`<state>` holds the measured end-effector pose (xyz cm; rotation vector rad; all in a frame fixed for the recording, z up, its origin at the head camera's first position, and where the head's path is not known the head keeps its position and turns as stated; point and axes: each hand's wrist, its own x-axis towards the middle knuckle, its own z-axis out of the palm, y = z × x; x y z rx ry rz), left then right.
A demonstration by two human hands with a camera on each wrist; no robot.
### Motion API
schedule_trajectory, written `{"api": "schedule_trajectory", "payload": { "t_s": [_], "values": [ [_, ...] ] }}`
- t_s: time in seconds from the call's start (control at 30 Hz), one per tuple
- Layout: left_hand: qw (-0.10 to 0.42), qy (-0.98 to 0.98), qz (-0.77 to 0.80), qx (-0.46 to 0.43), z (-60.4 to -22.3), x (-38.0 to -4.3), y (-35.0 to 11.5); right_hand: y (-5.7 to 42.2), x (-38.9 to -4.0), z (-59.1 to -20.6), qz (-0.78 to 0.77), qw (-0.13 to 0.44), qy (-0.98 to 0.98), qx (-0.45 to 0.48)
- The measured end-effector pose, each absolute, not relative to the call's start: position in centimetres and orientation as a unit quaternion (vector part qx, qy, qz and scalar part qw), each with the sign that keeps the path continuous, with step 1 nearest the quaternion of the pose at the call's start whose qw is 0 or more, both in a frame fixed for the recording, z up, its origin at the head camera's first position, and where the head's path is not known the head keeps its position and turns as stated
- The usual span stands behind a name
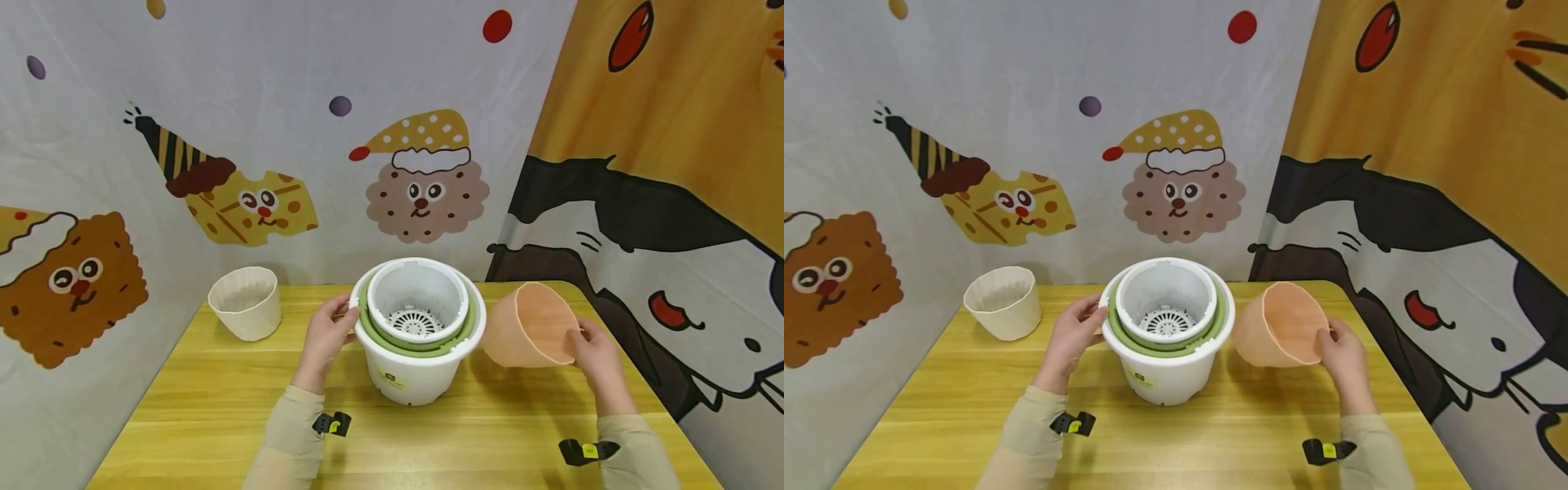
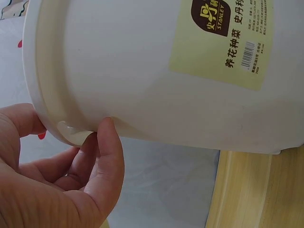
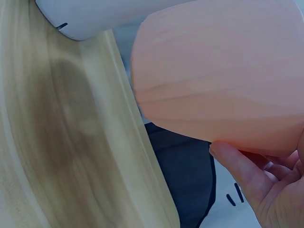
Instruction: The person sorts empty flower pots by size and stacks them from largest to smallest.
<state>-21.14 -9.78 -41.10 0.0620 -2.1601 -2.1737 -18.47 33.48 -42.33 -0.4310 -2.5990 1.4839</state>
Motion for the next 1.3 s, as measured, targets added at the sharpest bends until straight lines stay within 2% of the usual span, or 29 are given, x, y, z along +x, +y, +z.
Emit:
{"api": "schedule_trajectory", "payload": {
  "t_s": [1.3],
  "values": [
    [0.040,-0.701,-0.712,0.015,-41.2,-21.2,-9.7,33.2,-18.4,-40.7,0.497,0.113,-0.843,-0.174]
  ]
}}
